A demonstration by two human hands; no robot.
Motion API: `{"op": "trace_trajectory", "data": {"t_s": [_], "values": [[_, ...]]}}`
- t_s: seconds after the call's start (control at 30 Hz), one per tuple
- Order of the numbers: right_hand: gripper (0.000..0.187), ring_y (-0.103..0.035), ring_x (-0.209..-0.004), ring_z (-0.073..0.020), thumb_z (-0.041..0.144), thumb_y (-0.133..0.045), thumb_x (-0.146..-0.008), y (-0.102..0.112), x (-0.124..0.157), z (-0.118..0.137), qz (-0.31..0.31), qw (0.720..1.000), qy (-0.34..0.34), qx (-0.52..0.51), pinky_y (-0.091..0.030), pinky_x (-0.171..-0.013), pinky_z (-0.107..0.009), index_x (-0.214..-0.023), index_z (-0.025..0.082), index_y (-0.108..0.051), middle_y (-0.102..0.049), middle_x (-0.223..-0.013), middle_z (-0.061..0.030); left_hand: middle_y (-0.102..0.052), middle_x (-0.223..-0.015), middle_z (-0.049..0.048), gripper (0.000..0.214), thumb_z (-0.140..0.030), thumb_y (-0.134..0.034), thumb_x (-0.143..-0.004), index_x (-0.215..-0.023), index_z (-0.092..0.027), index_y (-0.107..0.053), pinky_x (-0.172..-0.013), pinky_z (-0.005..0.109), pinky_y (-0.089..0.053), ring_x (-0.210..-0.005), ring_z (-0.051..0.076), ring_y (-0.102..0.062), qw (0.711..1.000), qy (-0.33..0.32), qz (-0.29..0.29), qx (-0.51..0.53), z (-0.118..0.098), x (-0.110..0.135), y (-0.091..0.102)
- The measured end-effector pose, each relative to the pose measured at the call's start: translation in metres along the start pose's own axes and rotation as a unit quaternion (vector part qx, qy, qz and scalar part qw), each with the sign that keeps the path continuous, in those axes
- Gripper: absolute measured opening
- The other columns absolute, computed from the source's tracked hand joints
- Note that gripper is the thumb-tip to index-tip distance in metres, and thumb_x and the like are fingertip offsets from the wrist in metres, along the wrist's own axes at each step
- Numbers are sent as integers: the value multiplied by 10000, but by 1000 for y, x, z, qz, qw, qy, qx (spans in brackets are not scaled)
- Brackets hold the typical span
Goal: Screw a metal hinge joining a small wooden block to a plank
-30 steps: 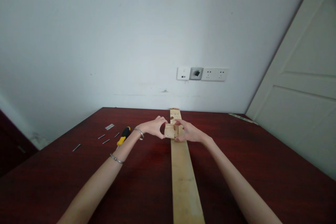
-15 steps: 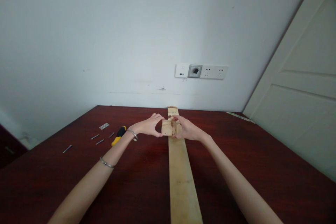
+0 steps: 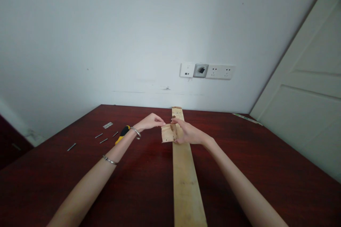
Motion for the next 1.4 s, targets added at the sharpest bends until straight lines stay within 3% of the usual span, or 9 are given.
{"op": "trace_trajectory", "data": {"t_s": [0.17, 0.3, 0.43, 0.6, 0.73, 1.0, 1.13, 1.3, 1.4], "values": [[860, -424, -1246, -277, 264, -728, -591, -2, 0, 3, 12, 1000, -1, 3, -326, -1037, -425, -1354, 177, -340, -448, -1347, -148, -654, -693, 24, 372, -455, -637, -727, -851, -119, -734, -523, 226, -300, -577, 105, -462, 999, 3, 40, 14, -7, 7, -7], [899, -395, -1274, -273, 268, -716, -618, 1, 1, 4, 11, 1000, -2, 7, -306, -1059, -423, -1397, 174, -277, -411, -1384, -152, -598, -595, 12, 366, -445, -657, -686, -796, -104, -733, -477, 223, -237, -509, 83, -385, 998, 37, 22, 46, -7, 8, -8], [1085, -265, -1348, -296, 361, -763, -584, 6, 0, 11, -42, 998, 14, 43, -259, -1088, -451, -1447, 175, -133, -262, -1469, -165, -584, -577, 14, 315, -393, -671, -648, -744, -97, -718, -478, 222, -265, -497, 82, -390, 990, 72, -63, 105, 2, 4, -3], [1030, -389, -1256, -328, 414, -749, -622, 4, -4, 12, -153, 980, -27, 125, -366, -1001, -488, -1434, 169, -165, -403, -1361, -194, -570, -553, 13, 209, -310, -655, -626, -644, -103, -678, -469, 216, -270, -486, 79, -402, 965, 98, -181, 162, 4, 3, -2], [984, -448, -1203, -351, 429, -738, -638, -7, -5, 2, -179, 969, -51, 165, -418, -932, -510, -1420, 178, -194, -462, -1306, -198, -552, -535, 8, 185, -284, -642, -631, -604, -101, -654, -460, 211, -268, -475, 73, -399, 953, 99, -227, 175, -3, 4, -5], [771, -476, -1178, -328, 414, -650, -731, -12, -5, 1, -221, 953, -91, 184, -442, -910, -485, -1360, 158, -284, -502, -1270, -183, -558, -549, 10, 216, -319, -661, -621, -616, -103, -652, -478, 206, -307, -503, 81, -432, 943, 91, -241, 211, -1, 1, -10], [706, -504, -1135, -323, 365, -659, -714, -9, -5, -1, -236, 951, -101, 172, -442, -910, -485, -1309, 149, -348, -538, -1221, -172, -576, -575, 19, 213, -315, -652, -637, -639, -103, -659, -490, 209, -322, -513, 85, -454, 938, 81, -254, 222, 0, 0, -14], [744, -503, -1144, -306, 317, -654, -692, -6, -5, -6, -261, 956, -66, 115, -431, -936, -468, -1327, 156, -304, -521, -1247, -159, -598, -618, 34, 241, -335, -644, -675, -693, -96, -669, -524, 224, -361, -547, 102, -493, 949, 57, -225, 212, -2, -1, -12], [769, -514, -1142, -274, 310, -670, -677, -2, -5, -11, -254, 964, -33, 75, -412, -973, -432, -1333, 173, -291, -521, -1258, -133, -635, -757, 59, 322, -375, -653, -699, -861, -98, -681, -622, 260, -426, -666, 142, -551, 960, 6, -252, 123, -9, 2, 2]]}}
Point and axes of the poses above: each hand's wrist, its own x-axis away from the middle knuckle, its own y-axis out of the back of the hand, z = x × y, the point moved 3 cm from there along -x, towards the middle knuckle
